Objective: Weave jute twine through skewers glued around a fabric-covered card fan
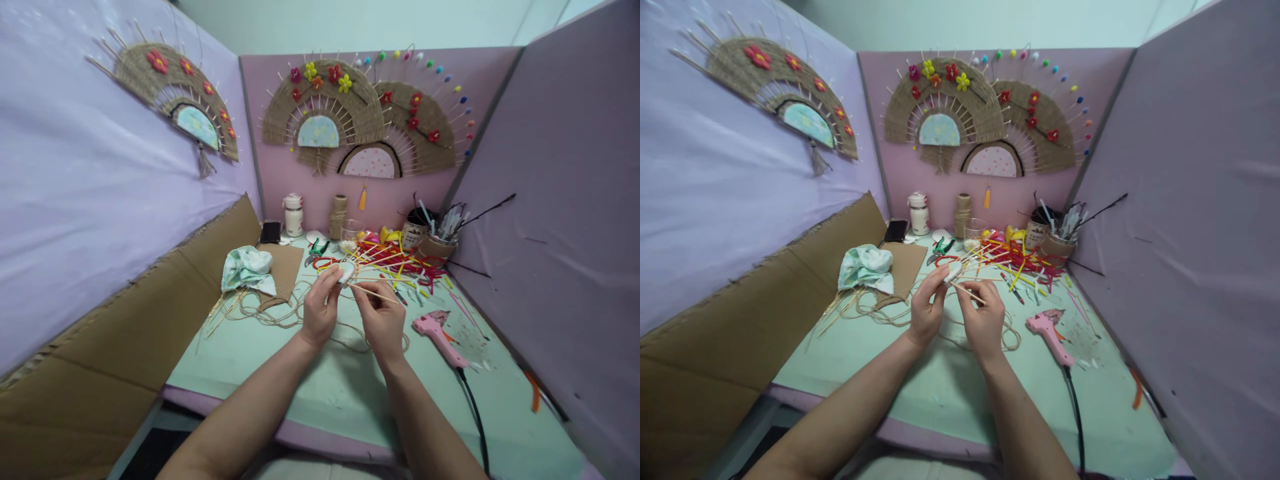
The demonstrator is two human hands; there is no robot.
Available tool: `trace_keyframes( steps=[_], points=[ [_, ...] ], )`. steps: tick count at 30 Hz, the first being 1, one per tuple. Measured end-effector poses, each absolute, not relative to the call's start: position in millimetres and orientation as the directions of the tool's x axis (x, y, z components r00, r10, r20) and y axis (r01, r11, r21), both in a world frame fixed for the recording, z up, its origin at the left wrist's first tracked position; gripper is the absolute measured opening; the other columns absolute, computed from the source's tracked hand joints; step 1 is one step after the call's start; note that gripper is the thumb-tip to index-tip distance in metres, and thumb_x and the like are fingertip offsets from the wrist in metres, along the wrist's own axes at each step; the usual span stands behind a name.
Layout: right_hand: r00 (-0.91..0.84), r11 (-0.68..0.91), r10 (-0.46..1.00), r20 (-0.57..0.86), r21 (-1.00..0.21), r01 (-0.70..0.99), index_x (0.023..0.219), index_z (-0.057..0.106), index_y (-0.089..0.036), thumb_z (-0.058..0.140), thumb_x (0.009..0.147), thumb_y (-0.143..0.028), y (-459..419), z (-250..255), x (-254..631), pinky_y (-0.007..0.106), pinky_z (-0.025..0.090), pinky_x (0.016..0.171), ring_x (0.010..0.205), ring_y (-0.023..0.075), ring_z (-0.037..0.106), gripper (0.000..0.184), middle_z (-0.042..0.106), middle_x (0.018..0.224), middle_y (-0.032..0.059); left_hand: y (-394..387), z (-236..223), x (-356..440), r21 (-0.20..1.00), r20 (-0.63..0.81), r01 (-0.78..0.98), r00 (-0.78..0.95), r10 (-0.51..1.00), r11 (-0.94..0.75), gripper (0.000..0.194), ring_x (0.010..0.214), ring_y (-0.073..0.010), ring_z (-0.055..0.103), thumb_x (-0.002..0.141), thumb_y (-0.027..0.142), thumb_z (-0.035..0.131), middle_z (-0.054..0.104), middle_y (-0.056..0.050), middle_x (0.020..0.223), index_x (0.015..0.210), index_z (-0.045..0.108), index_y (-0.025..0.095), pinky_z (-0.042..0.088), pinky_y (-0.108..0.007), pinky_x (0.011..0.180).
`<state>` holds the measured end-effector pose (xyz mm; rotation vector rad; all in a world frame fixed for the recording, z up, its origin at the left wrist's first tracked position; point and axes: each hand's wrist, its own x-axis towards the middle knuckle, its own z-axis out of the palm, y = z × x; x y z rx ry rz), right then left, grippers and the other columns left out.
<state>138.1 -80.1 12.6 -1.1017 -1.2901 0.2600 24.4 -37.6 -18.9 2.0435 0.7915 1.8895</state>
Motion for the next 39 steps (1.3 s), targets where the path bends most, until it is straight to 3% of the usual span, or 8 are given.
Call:
trace_keyframes(
  steps=[12, 16, 19, 24, 27, 39],
  points=[
    [0.320, 0.528, 0.716, 0.620, -0.782, 0.333, 0.082, 0.063, -0.018, 0.061, 0.081, -0.032, -79, 13, 139, 0.028, 0.046, 0.065, 0.072, 0.0155, 0.056, 0.014, 0.062, 0.081, 0.0038, -42, -16, 25, 0.528, 0.835, 0.228, 0.039, 0.550, -0.818, 0.033, 0.109, -0.0182, 0.058, 0.089, 0.018, 0.047, 0.063, -0.008, 0.115, 0.120, 0.056, 0.024, 0.049, -0.036, 0.093],
    [0.255, 0.549, 0.745, 0.617, -0.783, 0.292, 0.076, 0.058, -0.019, 0.059, 0.083, -0.033, -77, 31, 138, 0.027, 0.045, 0.061, 0.070, 0.0146, 0.053, 0.015, 0.057, 0.077, 0.0025, -46, -4, 25, 0.625, 0.773, 0.155, 0.012, 0.634, -0.765, 0.029, 0.078, -0.0133, 0.065, 0.089, 0.026, 0.048, 0.065, -0.007, 0.109, 0.117, 0.057, 0.023, 0.056, -0.027, 0.069],
    [0.214, 0.557, 0.755, 0.620, -0.778, 0.289, 0.073, 0.055, -0.019, 0.059, 0.082, -0.034, -72, 52, 136, 0.025, 0.043, 0.060, 0.067, 0.0137, 0.051, 0.017, 0.054, 0.074, 0.0011, -44, 13, 21, 0.671, 0.735, 0.144, -0.001, 0.678, -0.728, 0.028, 0.054, -0.0081, 0.058, 0.088, 0.030, 0.051, 0.067, -0.005, 0.100, 0.113, 0.059, 0.023, 0.051, -0.023, 0.056],
    [0.136, 0.556, 0.782, 0.609, -0.779, 0.290, 0.072, 0.054, -0.019, 0.059, 0.081, -0.034, -59, 81, 129, 0.024, 0.040, 0.057, 0.062, 0.0119, 0.048, 0.019, 0.053, 0.068, -0.0009, -37, 40, 9, 0.608, 0.788, 0.253, -0.083, 0.610, -0.752, 0.021, 0.083, -0.0152, 0.060, 0.086, 0.031, 0.054, 0.067, -0.005, 0.094, 0.102, 0.063, 0.021, 0.048, -0.026, 0.075],
    [0.054, 0.544, 0.809, 0.586, -0.779, 0.312, 0.068, 0.053, -0.018, 0.058, 0.080, -0.035, -51, 90, 121, 0.023, 0.037, 0.054, 0.057, 0.0109, 0.045, 0.022, 0.050, 0.062, -0.0026, -31, 43, 3, 0.611, 0.791, 0.201, -0.121, 0.600, -0.766, 0.021, 0.094, -0.0170, 0.059, 0.088, 0.031, 0.051, 0.064, -0.006, 0.098, 0.103, 0.060, 0.020, 0.046, -0.029, 0.084],
    [-0.111, 0.571, 0.798, 0.592, -0.686, 0.451, 0.068, 0.058, -0.017, 0.057, 0.078, -0.038, -10, 117, 113, 0.022, 0.033, 0.050, 0.055, 0.0118, 0.048, 0.023, 0.056, 0.059, -0.0010, 2, 62, 0, 0.675, 0.729, 0.106, -0.250, 0.637, -0.730, 0.026, 0.091, -0.0160, 0.059, 0.090, 0.037, 0.045, 0.064, -0.007, 0.097, 0.102, 0.057, 0.018, 0.046, -0.028, 0.082]
  ],
)
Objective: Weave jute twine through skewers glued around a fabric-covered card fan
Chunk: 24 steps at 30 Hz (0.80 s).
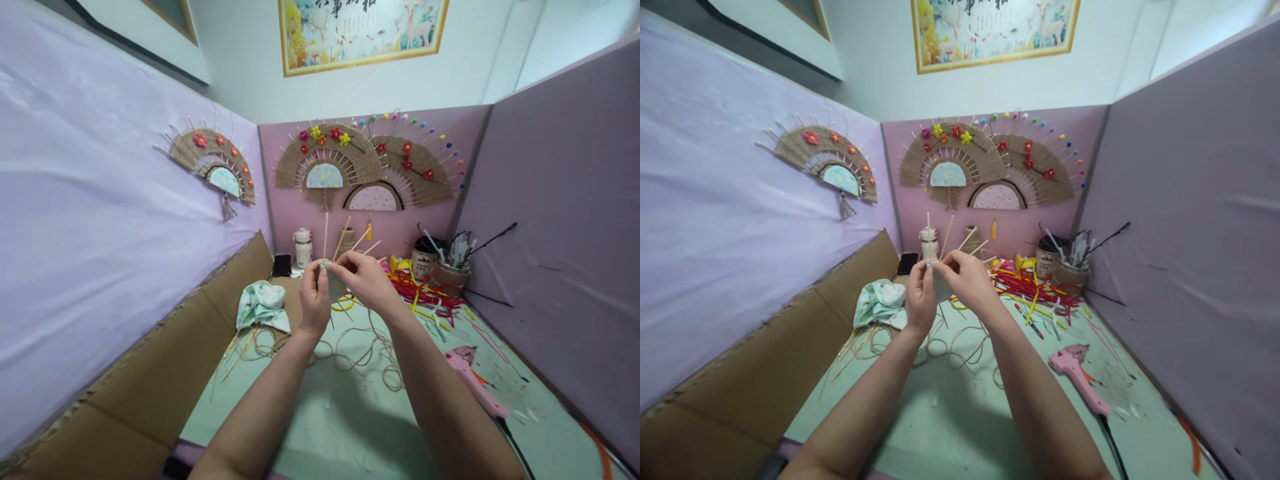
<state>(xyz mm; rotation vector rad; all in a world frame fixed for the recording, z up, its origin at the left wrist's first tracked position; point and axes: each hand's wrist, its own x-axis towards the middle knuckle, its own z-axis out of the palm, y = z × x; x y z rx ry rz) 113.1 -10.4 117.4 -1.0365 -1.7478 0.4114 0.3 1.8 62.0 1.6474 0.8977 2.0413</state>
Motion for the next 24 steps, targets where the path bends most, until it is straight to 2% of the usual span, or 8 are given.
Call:
trace_keyframes(
  steps=[8, 18, 24],
  points=[
    [-0.036, 0.558, 0.789, 0.613, -0.692, 0.458, 0.067, 0.058, -0.017, 0.057, 0.079, -0.034, -15, 115, 117, 0.023, 0.036, 0.052, 0.055, 0.0117, 0.049, 0.021, 0.057, 0.059, -0.0014, 9, 61, 9, 0.665, 0.737, 0.084, -0.242, 0.632, -0.742, 0.025, 0.089, -0.0158, 0.060, 0.089, 0.038, 0.048, 0.065, -0.006, 0.094, 0.096, 0.060, 0.018, 0.046, -0.028, 0.081],
    [-0.160, 0.577, 0.805, 0.572, -0.687, 0.442, 0.076, 0.061, -0.018, 0.057, 0.078, -0.025, -21, 111, 127, 0.024, 0.041, 0.057, 0.060, 0.0123, 0.055, 0.008, 0.062, 0.067, -0.0005, 7, 45, 6, 0.664, 0.739, 0.130, -0.257, 0.622, -0.736, 0.026, 0.085, -0.0157, 0.060, 0.089, 0.039, 0.046, 0.065, -0.006, 0.091, 0.096, 0.059, 0.017, 0.047, -0.028, 0.077],
    [-0.177, 0.588, 0.790, 0.587, -0.644, 0.488, 0.074, 0.060, -0.018, 0.056, 0.078, -0.023, -15, 106, 131, 0.023, 0.039, 0.055, 0.057, 0.0117, 0.053, 0.008, 0.063, 0.065, -0.0009, 5, 40, 1, 0.694, 0.713, 0.126, -0.252, 0.654, -0.709, 0.026, 0.081, -0.0149, 0.061, 0.089, 0.039, 0.046, 0.065, -0.006, 0.088, 0.097, 0.059, 0.017, 0.048, -0.026, 0.074]
  ],
)
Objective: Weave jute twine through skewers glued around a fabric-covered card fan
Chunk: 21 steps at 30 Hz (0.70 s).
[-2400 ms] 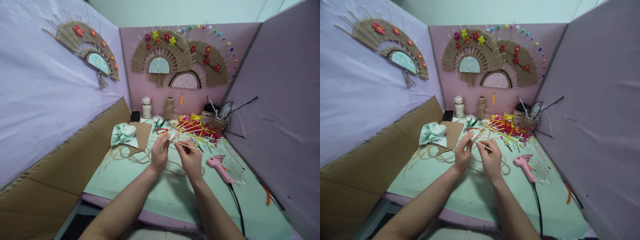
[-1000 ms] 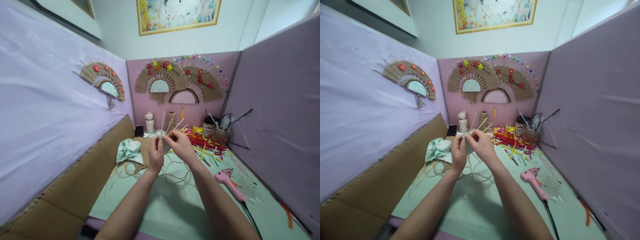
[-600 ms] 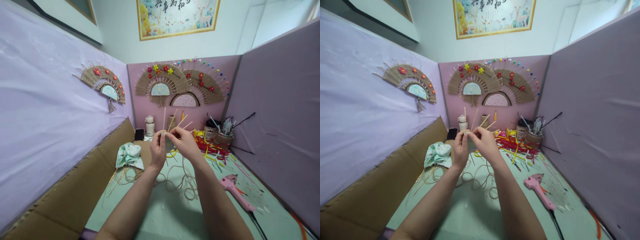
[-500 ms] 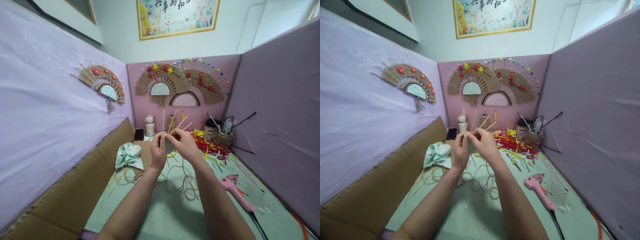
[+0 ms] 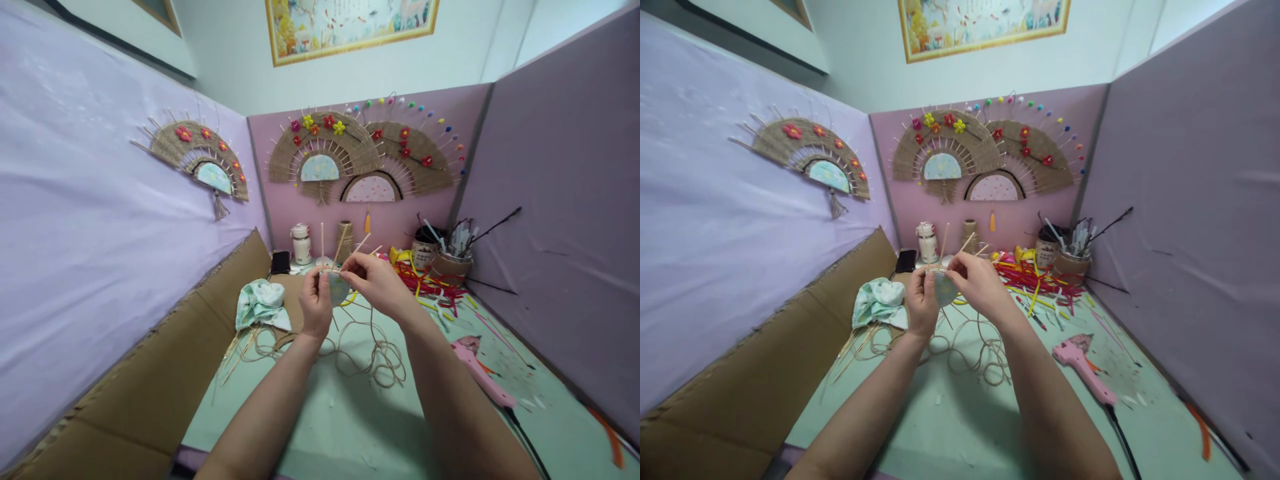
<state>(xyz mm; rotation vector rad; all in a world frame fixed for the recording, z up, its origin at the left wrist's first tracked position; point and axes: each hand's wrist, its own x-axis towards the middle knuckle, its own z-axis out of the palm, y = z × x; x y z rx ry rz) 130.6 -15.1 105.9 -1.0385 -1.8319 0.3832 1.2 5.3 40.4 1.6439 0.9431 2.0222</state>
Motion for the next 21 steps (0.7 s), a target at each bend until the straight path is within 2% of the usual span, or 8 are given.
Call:
trace_keyframes(
  steps=[11, 17, 21],
  points=[
    [-0.193, 0.573, 0.792, 0.580, -0.596, 0.562, 0.072, 0.060, -0.019, 0.058, 0.078, -0.021, -12, 102, 127, 0.023, 0.037, 0.055, 0.060, 0.0127, 0.056, 0.006, 0.064, 0.067, -0.0002, 14, 29, -2, 0.716, 0.674, 0.097, -0.351, 0.650, -0.691, 0.029, 0.079, -0.0145, 0.060, 0.087, 0.042, 0.048, 0.064, -0.005, 0.086, 0.093, 0.060, 0.016, 0.047, -0.026, 0.073],
    [-0.235, 0.522, 0.831, 0.504, -0.558, 0.645, 0.069, 0.060, -0.019, 0.061, 0.078, -0.027, -17, 106, 130, 0.023, 0.032, 0.052, 0.057, 0.0124, 0.054, 0.012, 0.063, 0.064, 0.0001, 1, 29, -6, 0.712, 0.647, 0.050, -0.434, 0.627, -0.700, 0.024, 0.078, -0.0133, 0.061, 0.088, 0.038, 0.048, 0.065, -0.004, 0.085, 0.091, 0.059, 0.017, 0.048, -0.026, 0.073],
    [-0.324, 0.522, 0.842, 0.431, -0.503, 0.689, 0.072, 0.061, -0.018, 0.060, 0.080, -0.030, -24, 109, 133, 0.022, 0.030, 0.052, 0.059, 0.0117, 0.053, 0.015, 0.064, 0.067, 0.0009, -8, 26, -8, 0.707, 0.646, 0.048, -0.451, 0.616, -0.706, 0.025, 0.075, -0.0139, 0.063, 0.088, 0.038, 0.048, 0.066, -0.005, 0.082, 0.090, 0.060, 0.016, 0.050, -0.026, 0.071]
  ],
)
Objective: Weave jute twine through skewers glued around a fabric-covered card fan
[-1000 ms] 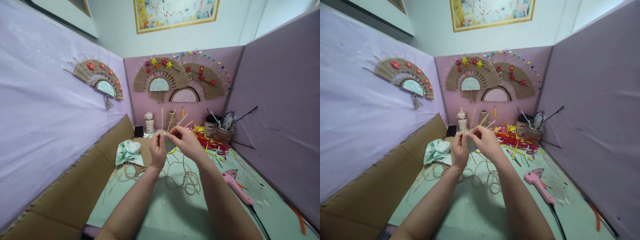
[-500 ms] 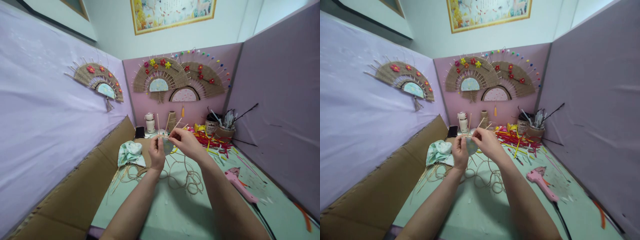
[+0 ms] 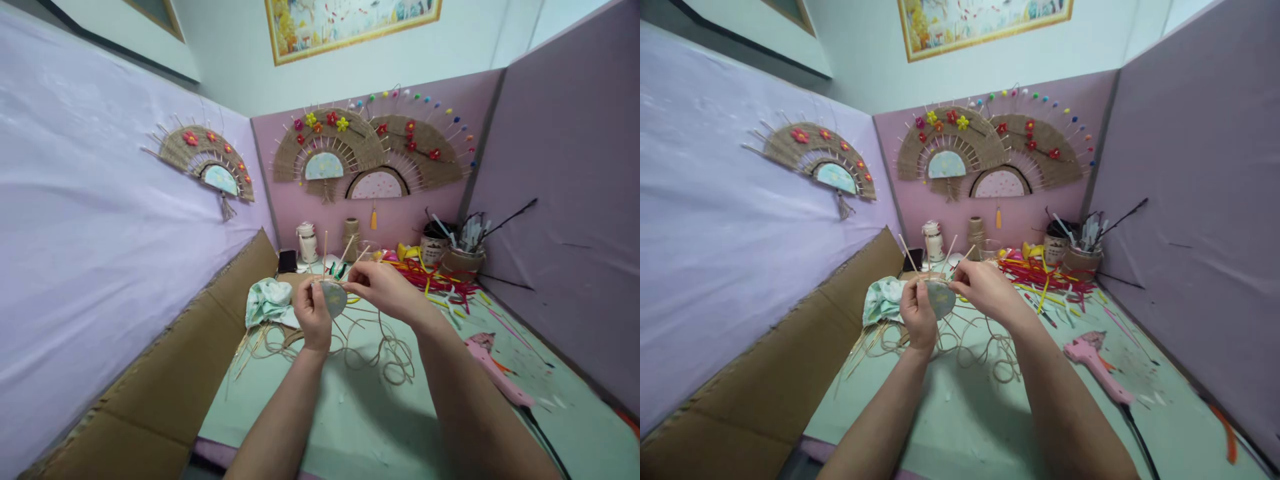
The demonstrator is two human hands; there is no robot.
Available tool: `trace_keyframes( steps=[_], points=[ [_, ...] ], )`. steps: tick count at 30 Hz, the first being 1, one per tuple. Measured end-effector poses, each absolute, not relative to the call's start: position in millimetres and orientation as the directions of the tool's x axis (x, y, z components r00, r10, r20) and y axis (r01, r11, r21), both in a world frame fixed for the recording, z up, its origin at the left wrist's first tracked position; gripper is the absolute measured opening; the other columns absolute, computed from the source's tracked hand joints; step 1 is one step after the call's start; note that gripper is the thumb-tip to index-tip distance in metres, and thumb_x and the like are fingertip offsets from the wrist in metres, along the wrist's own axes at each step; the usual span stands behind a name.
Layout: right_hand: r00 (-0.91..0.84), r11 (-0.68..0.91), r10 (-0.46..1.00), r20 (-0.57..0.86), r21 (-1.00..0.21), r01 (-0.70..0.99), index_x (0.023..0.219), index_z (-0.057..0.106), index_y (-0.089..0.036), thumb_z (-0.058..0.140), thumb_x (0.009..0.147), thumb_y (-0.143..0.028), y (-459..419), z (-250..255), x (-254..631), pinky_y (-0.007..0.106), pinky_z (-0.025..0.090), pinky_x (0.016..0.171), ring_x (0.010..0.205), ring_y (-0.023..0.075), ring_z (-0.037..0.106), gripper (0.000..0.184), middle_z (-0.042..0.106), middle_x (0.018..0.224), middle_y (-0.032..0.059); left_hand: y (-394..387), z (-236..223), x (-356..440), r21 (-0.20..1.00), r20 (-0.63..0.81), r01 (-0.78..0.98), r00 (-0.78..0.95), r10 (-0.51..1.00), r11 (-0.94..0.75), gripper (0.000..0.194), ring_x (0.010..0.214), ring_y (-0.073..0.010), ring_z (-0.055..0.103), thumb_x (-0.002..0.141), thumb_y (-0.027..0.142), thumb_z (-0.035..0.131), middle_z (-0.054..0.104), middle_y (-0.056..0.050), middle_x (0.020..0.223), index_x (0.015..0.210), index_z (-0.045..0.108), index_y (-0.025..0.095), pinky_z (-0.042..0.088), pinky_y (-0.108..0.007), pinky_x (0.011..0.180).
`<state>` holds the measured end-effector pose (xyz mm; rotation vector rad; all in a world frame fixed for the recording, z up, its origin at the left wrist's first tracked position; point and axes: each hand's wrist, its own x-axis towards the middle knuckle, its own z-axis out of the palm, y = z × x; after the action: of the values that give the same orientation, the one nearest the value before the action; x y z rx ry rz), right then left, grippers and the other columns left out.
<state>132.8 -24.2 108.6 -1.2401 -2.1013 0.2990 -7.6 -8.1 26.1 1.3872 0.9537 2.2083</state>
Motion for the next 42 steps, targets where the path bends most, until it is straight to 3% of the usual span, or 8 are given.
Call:
trace_keyframes(
  steps=[7, 18, 42],
  points=[
    [-0.437, 0.509, 0.859, 0.266, -0.356, 0.784, 0.070, 0.058, -0.018, 0.058, 0.081, -0.029, -28, 110, 133, 0.023, 0.026, 0.051, 0.060, 0.0118, 0.051, 0.016, 0.062, 0.067, 0.0012, -16, 12, -9, 0.737, 0.620, 0.030, -0.429, 0.657, -0.675, 0.024, 0.079, -0.0159, 0.064, 0.085, 0.037, 0.053, 0.068, -0.006, 0.087, 0.092, 0.062, 0.016, 0.051, -0.028, 0.073],
    [-0.521, 0.535, 0.844, 0.126, -0.271, 0.800, 0.067, 0.057, -0.019, 0.057, 0.081, -0.031, -25, 105, 137, 0.024, 0.023, 0.050, 0.058, 0.0110, 0.047, 0.018, 0.059, 0.064, -0.0005, -20, 12, -8, 0.754, 0.601, -0.044, -0.355, 0.716, -0.655, 0.025, 0.082, -0.0169, 0.064, 0.086, 0.037, 0.053, 0.069, -0.007, 0.090, 0.094, 0.062, 0.015, 0.050, -0.030, 0.076],
    [-0.493, 0.508, 0.860, 0.129, -0.299, 0.808, 0.072, 0.059, -0.019, 0.057, 0.080, -0.036, -21, 104, 138, 0.023, 0.025, 0.052, 0.063, 0.0127, 0.051, 0.019, 0.061, 0.070, 0.0008, -11, 2, -10, 0.820, 0.532, 0.014, -0.388, 0.753, -0.572, 0.042, 0.104, -0.0233, 0.061, 0.081, 0.046, 0.057, 0.067, -0.011, 0.112, 0.108, 0.065, 0.015, 0.045, -0.036, 0.093]
  ],
)
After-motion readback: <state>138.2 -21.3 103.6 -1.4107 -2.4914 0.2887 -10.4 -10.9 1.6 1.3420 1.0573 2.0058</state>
